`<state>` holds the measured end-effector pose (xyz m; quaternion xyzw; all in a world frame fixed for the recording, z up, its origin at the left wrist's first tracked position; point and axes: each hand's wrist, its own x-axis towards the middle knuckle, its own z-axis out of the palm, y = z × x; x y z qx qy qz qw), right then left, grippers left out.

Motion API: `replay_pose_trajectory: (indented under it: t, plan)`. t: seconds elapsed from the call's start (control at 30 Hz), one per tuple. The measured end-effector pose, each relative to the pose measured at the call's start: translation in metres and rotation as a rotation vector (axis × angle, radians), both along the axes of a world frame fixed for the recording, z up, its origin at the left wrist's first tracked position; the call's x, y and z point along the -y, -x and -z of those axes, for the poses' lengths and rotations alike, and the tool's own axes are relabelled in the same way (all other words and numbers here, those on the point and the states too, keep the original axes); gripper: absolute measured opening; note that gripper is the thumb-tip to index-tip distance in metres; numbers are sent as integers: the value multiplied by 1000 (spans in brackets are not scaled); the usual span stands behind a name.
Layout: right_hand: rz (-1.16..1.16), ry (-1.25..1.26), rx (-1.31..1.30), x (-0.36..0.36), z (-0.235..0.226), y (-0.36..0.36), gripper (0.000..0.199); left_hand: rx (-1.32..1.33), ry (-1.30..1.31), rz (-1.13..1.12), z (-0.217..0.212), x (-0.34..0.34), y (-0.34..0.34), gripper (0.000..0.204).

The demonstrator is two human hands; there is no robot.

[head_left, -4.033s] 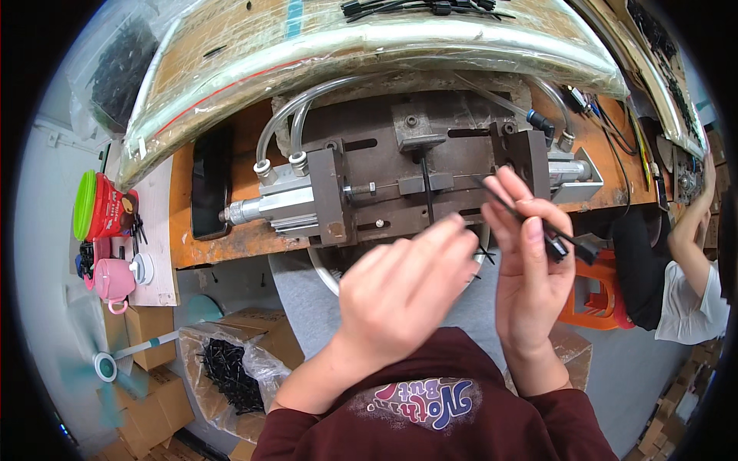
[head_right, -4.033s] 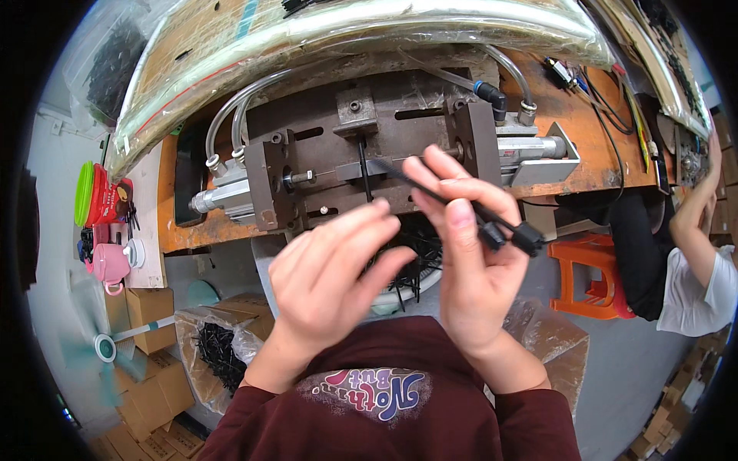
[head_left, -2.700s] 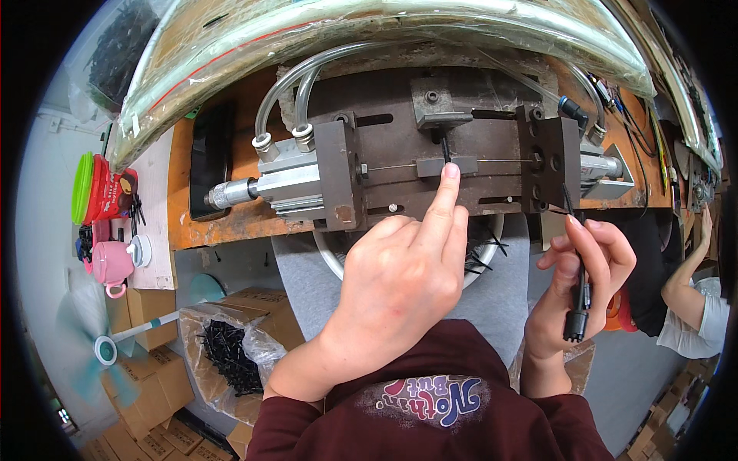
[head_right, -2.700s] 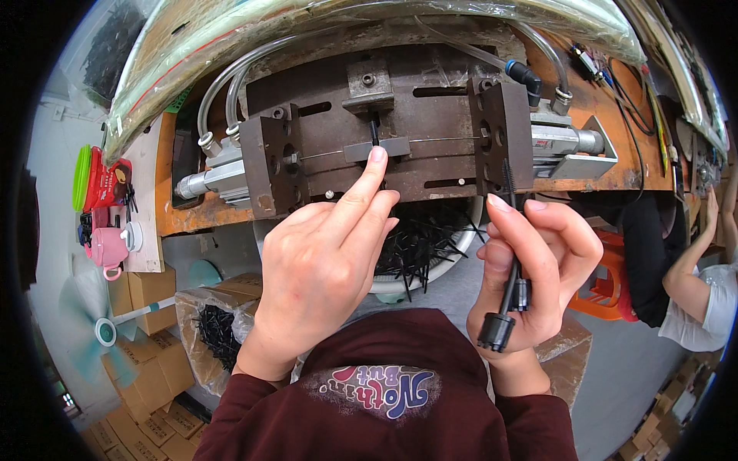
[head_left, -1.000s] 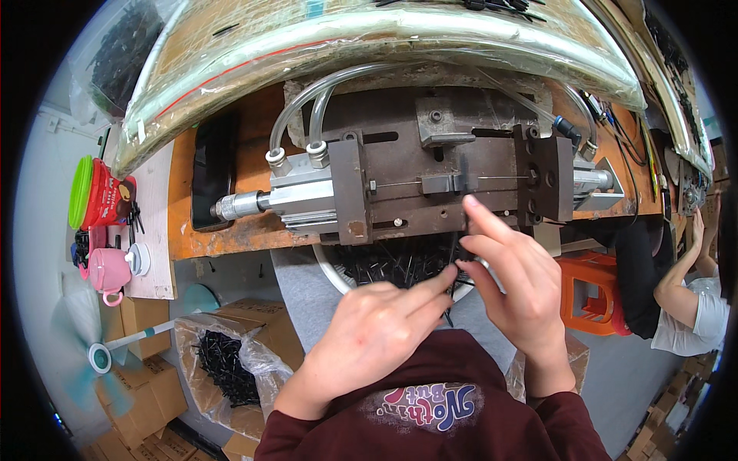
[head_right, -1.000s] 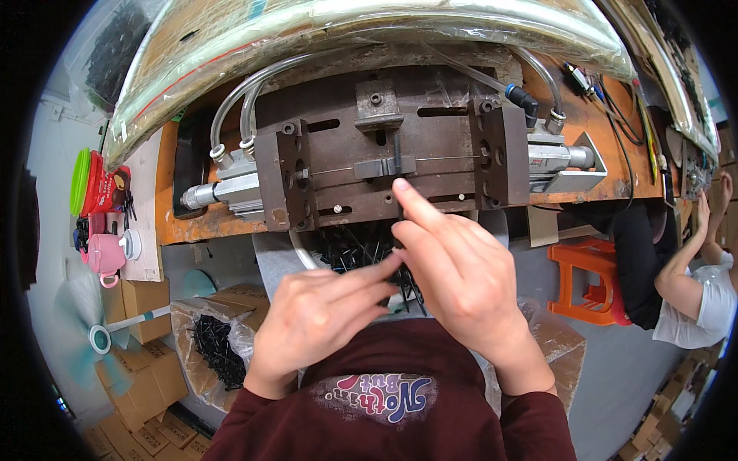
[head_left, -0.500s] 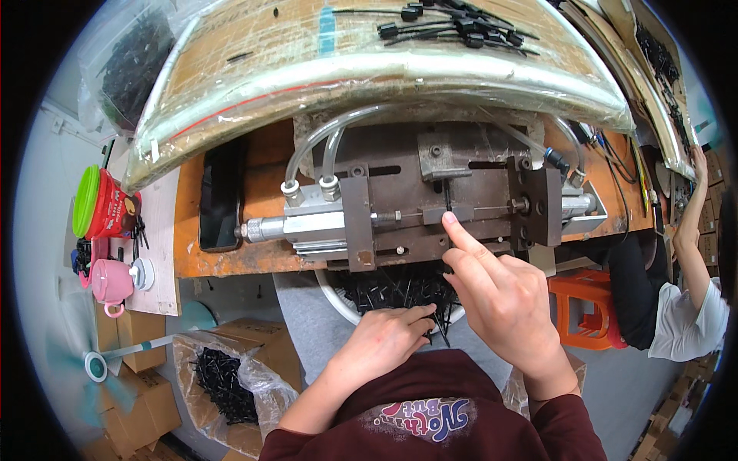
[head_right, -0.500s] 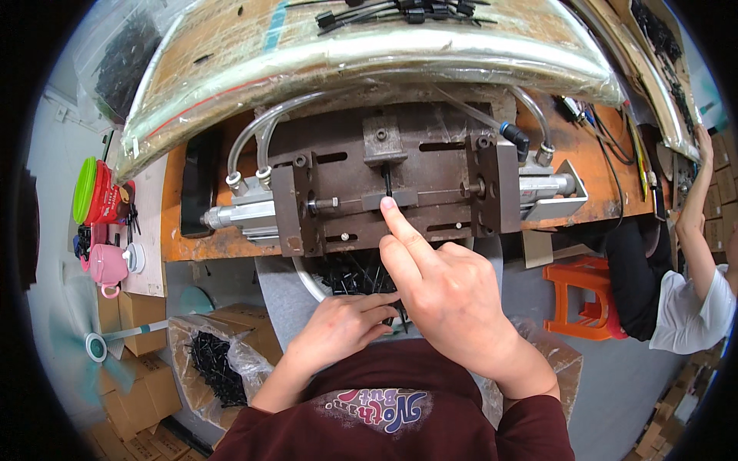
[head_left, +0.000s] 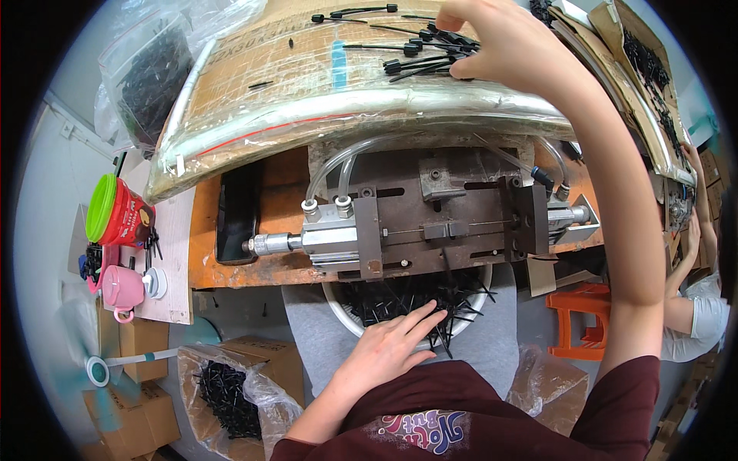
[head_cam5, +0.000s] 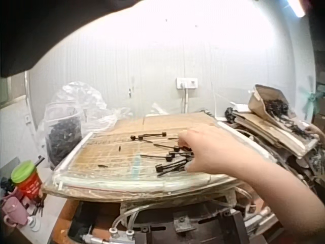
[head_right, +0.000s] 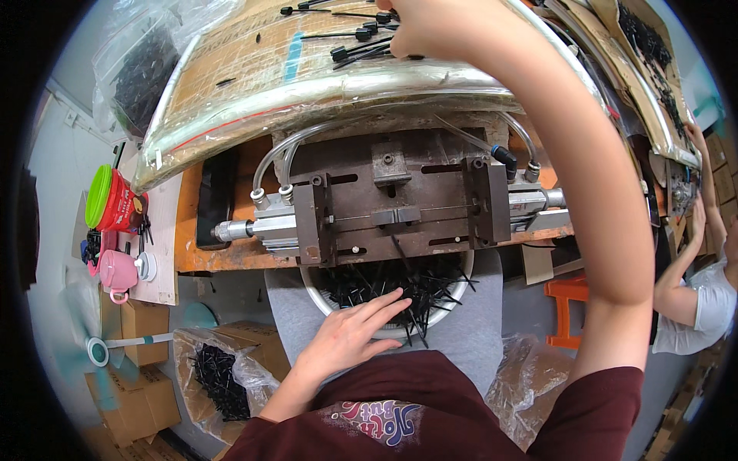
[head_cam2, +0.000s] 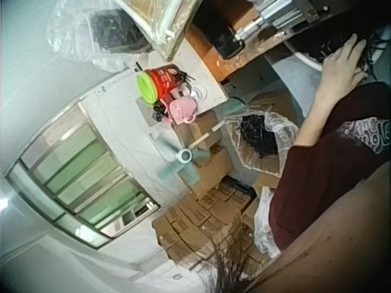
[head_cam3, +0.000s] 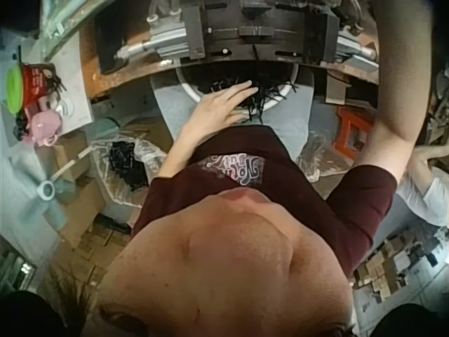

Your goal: Insert small black plastic components onto cables using a workbench jig.

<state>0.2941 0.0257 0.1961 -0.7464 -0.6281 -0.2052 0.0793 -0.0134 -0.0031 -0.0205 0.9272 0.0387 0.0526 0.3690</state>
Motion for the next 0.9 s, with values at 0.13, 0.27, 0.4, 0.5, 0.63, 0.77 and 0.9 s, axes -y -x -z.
replay_pose_trajectory:
  t: [0.13, 0.27, 0.4, 0.5, 0.63, 0.77, 0.9]
  plan:
    - [331, 594, -55, -33, -32, 12, 51, -15, 9, -5, 4, 3, 4, 68]
    - [339, 579, -94, -46, -12, -13, 46, -25, 14, -1, 5, 2, 7, 65]
    - [147, 424, -94, -43, 8, -32, 37, -13, 10, -9, 6, 1, 8, 63]
    - [91, 410, -14, -41, 10, -26, 40, -10, 1, -7, 5, 2, 7, 63]
    - [-80, 475, 2, -52, 1, -17, 55, -6, 22, 11, 6, 4, 6, 62]
    - [55, 458, -16, -55, 1, 5, 58, -10, 16, 22, 3, 5, 5, 62]
    - [18, 757, -204, -60, -37, 13, 50, -24, 15, 22, 4, 5, 7, 63]
